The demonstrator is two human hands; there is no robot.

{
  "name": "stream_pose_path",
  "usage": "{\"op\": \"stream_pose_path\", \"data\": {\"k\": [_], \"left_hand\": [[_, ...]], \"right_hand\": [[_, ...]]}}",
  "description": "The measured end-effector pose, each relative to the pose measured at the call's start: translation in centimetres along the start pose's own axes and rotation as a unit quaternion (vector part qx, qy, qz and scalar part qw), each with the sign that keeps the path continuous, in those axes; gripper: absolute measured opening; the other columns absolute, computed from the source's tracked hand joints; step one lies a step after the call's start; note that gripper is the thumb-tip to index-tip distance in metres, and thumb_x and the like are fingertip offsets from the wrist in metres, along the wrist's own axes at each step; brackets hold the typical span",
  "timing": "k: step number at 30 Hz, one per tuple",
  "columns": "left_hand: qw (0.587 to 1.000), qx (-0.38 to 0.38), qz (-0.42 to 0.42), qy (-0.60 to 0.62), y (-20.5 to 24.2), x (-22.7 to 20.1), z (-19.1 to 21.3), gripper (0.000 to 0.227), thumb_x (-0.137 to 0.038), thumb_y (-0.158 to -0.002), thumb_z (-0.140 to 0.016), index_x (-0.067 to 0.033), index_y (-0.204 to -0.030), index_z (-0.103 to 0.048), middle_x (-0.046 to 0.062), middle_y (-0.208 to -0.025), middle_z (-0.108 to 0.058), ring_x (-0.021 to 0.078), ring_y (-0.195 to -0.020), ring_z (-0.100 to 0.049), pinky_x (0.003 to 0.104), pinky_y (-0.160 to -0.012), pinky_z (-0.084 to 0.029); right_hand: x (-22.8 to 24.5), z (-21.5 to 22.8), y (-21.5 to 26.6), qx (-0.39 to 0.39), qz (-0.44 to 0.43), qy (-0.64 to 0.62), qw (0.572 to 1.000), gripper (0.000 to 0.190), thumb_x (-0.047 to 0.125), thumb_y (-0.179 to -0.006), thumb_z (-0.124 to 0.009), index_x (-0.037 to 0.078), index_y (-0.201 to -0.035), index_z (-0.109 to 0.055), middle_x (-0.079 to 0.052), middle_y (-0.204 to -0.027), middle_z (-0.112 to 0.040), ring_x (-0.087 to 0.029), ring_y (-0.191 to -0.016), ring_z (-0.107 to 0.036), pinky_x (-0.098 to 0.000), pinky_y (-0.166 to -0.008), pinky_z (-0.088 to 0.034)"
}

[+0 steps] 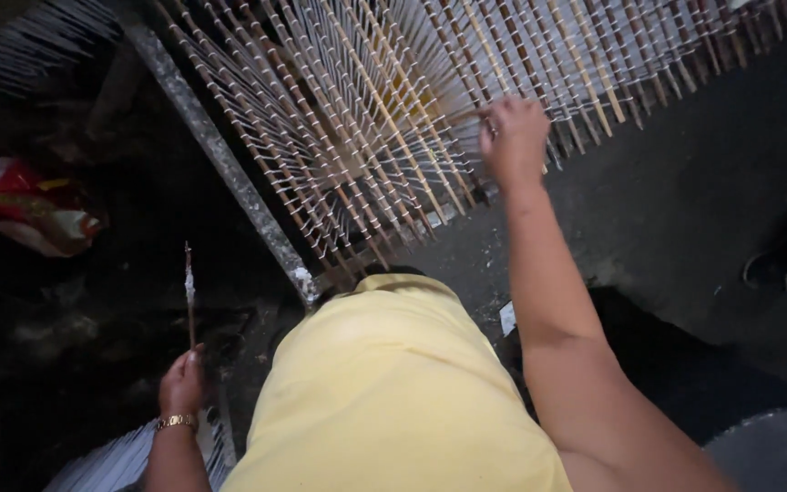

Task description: The person repeatedly dips bundles of thin wooden sticks into a bucket of white liquid and then places them onto a drying rack. The process involves moving between the bucket and the rack to coat and arrange the sticks.

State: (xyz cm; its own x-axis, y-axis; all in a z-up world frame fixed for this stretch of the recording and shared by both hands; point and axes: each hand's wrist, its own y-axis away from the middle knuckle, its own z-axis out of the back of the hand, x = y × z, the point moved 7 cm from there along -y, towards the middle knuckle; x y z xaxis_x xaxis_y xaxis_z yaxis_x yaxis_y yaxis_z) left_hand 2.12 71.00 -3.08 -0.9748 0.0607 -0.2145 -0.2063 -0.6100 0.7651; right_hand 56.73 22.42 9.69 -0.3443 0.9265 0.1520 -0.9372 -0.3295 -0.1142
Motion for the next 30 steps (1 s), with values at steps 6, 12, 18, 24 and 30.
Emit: {"op": "stream_pose_path", "data": {"k": [6, 12, 18, 24, 30], "left_hand": [[0.996, -0.01, -0.079, -0.049, -2.2, 1.2, -1.4, 0.039, -0.04, -0.106, -0.049, -0.0248, -0.133, -0.073, 0.011, -0.125, -0.074, 0.0307, -0.112, -0.066, 0.042, -0.094, -0.048], [1.0, 0.0, -0.007, -0.001, -0.1, 0.4, -0.8, 0.036, -0.032, -0.11, -0.048, -0.0196, -0.135, -0.07, 0.014, -0.13, -0.069, 0.0324, -0.114, -0.063, 0.047, -0.097, -0.048], [0.997, 0.002, -0.042, 0.066, -0.4, 0.3, -0.3, 0.038, -0.037, -0.109, -0.048, -0.0202, -0.134, -0.072, 0.005, -0.07, -0.055, 0.0189, -0.06, -0.047, 0.037, -0.053, -0.038], [0.956, 0.006, -0.122, 0.267, -2.3, -4.2, 2.1, 0.033, -0.028, -0.111, -0.043, -0.0162, -0.133, -0.066, -0.004, -0.061, -0.037, 0.0091, -0.045, -0.032, 0.028, -0.037, -0.028], [0.898, 0.012, -0.285, 0.335, 0.0, -14.9, 7.8, 0.033, -0.021, -0.115, -0.039, -0.0112, -0.138, -0.061, -0.001, -0.06, -0.037, 0.0089, -0.041, -0.04, 0.022, -0.038, -0.036]], "right_hand": [[6.3, -1.3, 2.3, 0.027, 0.148, -0.141, 0.979, 0.026, 0.003, -0.087, -0.069, 0.015, -0.108, -0.081, -0.002, -0.112, -0.073, -0.033, -0.099, -0.055, -0.0484, -0.083, -0.044], [7.7, -4.9, 1.5, 0.103, -0.024, -0.026, 0.994, 0.034, 0.041, -0.103, -0.061, 0.013, -0.109, -0.078, -0.009, -0.114, -0.074, -0.037, -0.111, -0.06, -0.053, -0.086, -0.051], [7.8, -5.4, 0.7, 0.112, -0.1, -0.075, 0.986, 0.03, 0.039, -0.092, -0.074, 0.013, -0.107, -0.078, -0.014, -0.11, -0.07, -0.046, -0.112, -0.056, -0.0581, -0.085, -0.049], [7.0, -5.9, 0.7, 0.131, -0.108, -0.078, 0.982, 0.02, 0.031, -0.096, -0.073, 0.016, -0.105, -0.082, -0.007, -0.105, -0.076, -0.03, -0.106, -0.06, -0.0424, -0.086, -0.054], [8.1, -0.5, 0.5, -0.061, 0.028, 0.045, 0.997, 0.013, 0.038, -0.084, -0.076, 0.025, -0.084, -0.077, -0.006, -0.082, -0.07, -0.033, -0.079, -0.067, -0.0441, -0.074, -0.055]]}}
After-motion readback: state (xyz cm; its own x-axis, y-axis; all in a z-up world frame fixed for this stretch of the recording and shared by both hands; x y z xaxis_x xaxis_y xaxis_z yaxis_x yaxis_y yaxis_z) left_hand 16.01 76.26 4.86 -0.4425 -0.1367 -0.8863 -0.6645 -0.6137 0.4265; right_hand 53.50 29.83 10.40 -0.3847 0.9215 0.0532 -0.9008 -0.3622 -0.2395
